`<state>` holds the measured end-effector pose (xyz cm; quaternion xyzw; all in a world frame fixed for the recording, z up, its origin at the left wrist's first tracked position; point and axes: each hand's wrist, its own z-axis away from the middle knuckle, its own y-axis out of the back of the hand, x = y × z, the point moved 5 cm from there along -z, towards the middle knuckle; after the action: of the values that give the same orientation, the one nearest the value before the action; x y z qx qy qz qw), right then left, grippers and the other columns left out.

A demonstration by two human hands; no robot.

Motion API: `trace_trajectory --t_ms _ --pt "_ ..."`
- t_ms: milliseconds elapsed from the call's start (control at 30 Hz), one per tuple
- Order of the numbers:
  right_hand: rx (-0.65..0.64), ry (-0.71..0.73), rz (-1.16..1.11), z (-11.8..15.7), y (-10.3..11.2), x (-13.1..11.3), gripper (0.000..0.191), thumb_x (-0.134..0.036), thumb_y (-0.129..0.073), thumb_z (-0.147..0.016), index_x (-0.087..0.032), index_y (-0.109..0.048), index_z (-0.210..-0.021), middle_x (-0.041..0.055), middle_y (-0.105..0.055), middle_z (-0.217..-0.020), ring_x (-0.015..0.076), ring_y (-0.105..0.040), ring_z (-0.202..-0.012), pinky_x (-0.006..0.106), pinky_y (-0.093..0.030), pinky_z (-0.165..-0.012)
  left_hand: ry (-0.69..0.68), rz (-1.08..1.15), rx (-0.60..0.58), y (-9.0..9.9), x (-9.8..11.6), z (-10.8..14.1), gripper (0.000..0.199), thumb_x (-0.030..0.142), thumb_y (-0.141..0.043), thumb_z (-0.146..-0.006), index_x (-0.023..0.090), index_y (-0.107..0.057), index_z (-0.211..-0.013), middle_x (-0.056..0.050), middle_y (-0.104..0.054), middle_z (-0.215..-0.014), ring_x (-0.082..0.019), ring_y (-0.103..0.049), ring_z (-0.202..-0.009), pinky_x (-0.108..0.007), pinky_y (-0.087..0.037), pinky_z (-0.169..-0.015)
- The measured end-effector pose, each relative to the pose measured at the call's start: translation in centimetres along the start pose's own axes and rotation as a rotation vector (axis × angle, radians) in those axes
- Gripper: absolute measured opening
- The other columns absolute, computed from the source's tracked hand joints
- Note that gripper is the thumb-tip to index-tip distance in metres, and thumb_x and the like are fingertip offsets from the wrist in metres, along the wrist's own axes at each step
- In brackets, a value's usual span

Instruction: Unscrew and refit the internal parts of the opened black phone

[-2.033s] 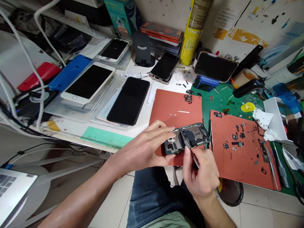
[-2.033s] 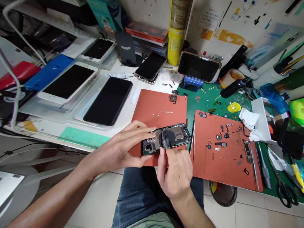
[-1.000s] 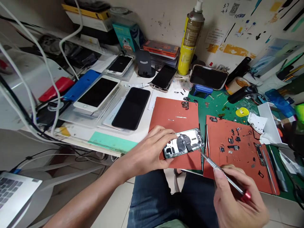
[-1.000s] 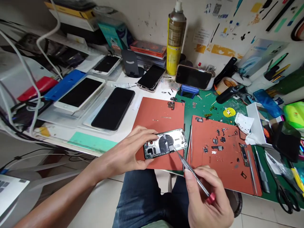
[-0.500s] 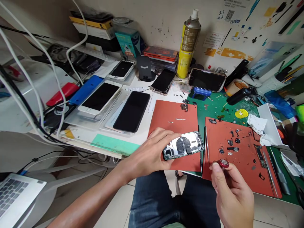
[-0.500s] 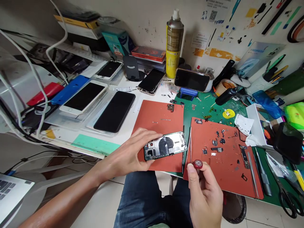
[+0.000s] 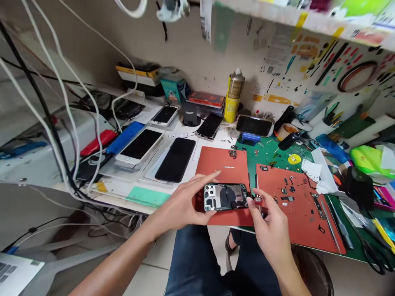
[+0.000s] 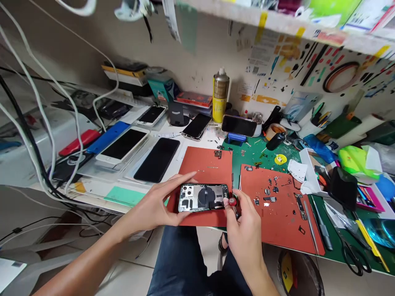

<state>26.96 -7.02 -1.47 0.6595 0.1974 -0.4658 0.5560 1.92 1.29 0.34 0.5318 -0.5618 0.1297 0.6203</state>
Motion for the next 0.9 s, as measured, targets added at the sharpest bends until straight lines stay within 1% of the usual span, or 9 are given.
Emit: trace_trajectory --t_ms 133,233,300,400,533,633,700,800,900 --pt "-0.049 0.085 0.003 -1.1 -1.6 -0.7 0.057 -0.064 -0.056 -0.102 -0.022 -0.074 -0.137 0.0150 -0.081 -0.125 0.0289 -0.077 -0.096 0.042 -0.063 -0.087 0.050 0.413 0.113 0.0 -2.4 -0.3 0.096 0.022 -0.087 -0.084 0.026 -0.045 -0.170 -0.015 -0.073 -0.145 -0.027 -0.074 -0.125 -0.037 -0.059 -0.108" --pt "-0.106 0.135 -0.022 -2.3 -2.3 -1.2 0.056 -0.056 -0.052 -0.104 -0.020 -0.069 -0.144 0.0162 -0.075 -0.143 0.0325 -0.074 -0.123 0.047 -0.060 -0.106 0.020 0.614 0.178 0.2 -3.5 -1.0 0.104 0.030 -0.098 -0.080 0.023 -0.046 -0.170 -0.018 -0.073 -0.145 -0.030 -0.071 -0.132 -0.036 -0.057 -0.111" --pt "-0.172 0.183 -0.046 -3.1 -2.4 -2.0 0.052 -0.050 -0.053 -0.103 -0.021 -0.070 -0.144 0.0157 -0.073 -0.147 0.0320 -0.072 -0.129 0.047 -0.057 -0.110 -0.024 0.680 0.196 0.6 -3.6 -1.5 0.108 0.037 -0.102 -0.075 0.021 -0.049 -0.168 -0.019 -0.075 -0.139 -0.030 -0.072 -0.130 -0.036 -0.056 -0.111" --pt "-0.382 0.178 -0.141 -3.5 -2.2 -3.2 0.044 -0.048 -0.062 -0.101 -0.022 -0.076 -0.133 0.0120 -0.080 -0.133 0.0292 -0.075 -0.120 0.043 -0.057 -0.106 -0.048 0.748 0.205 1.5 -2.9 -2.1 0.114 0.053 -0.104 -0.071 0.017 -0.052 -0.165 -0.021 -0.079 -0.130 -0.030 -0.076 -0.117 -0.034 -0.059 -0.101" --pt "-0.712 0.060 -0.478 -0.7 -2.6 -3.9 0.050 -0.066 -0.075 -0.094 -0.017 -0.080 -0.103 0.0050 -0.081 -0.094 0.0186 -0.073 -0.085 0.031 -0.059 -0.085 0.030 0.943 0.202 1.5 -0.9 -2.3 0.117 0.062 -0.103 -0.066 0.021 -0.054 -0.164 -0.020 -0.080 -0.126 -0.028 -0.079 -0.093 -0.033 -0.063 -0.081" --pt "-0.678 -0.122 -0.616 2.4 -3.6 -2.0 0.066 -0.082 -0.078 -0.084 -0.017 -0.072 -0.092 0.0015 -0.073 -0.076 0.0063 -0.045 -0.046 0.022 -0.041 -0.048 0.177 1.154 0.202 -0.8 0.6 -1.4 0.104 0.064 -0.097 -0.073 0.026 -0.058 -0.161 -0.019 -0.080 -0.130 -0.031 -0.079 -0.097 -0.038 -0.065 -0.082" --pt "-0.576 -0.190 -0.642 4.3 -4.5 -0.3 0.074 -0.091 -0.075 -0.080 -0.018 -0.069 -0.092 0.0009 -0.071 -0.073 0.0029 -0.030 -0.037 0.022 -0.025 -0.038 0.344 1.285 0.244 -3.1 1.0 -0.3 0.088 0.076 -0.081 -0.086 0.023 -0.066 -0.154 -0.019 -0.080 -0.130 -0.033 -0.079 -0.100 -0.040 -0.066 -0.082" --pt "-0.474 -0.189 -0.637 6.6 -5.7 1.5 0.073 -0.090 -0.072 -0.084 -0.017 -0.074 -0.091 0.0015 -0.067 -0.072 0.0061 -0.042 -0.042 0.022 -0.029 -0.041 0.523 1.381 0.328 -6.4 1.3 1.5 0.072 0.076 -0.064 -0.098 0.016 -0.077 -0.136 -0.016 -0.082 -0.113 -0.030 -0.078 -0.094 -0.041 -0.065 -0.085" --pt "-0.480 -0.231 -0.650 8.1 -6.9 2.6 0.073 -0.090 -0.073 -0.084 -0.017 -0.077 -0.093 0.0030 -0.068 -0.070 0.0118 -0.056 -0.052 0.023 -0.034 -0.046 0.590 1.427 0.340 -8.3 1.7 2.6 0.073 0.081 -0.062 -0.096 0.015 -0.079 -0.120 -0.012 -0.077 -0.096 -0.026 -0.072 -0.083 -0.038 -0.062 -0.079"
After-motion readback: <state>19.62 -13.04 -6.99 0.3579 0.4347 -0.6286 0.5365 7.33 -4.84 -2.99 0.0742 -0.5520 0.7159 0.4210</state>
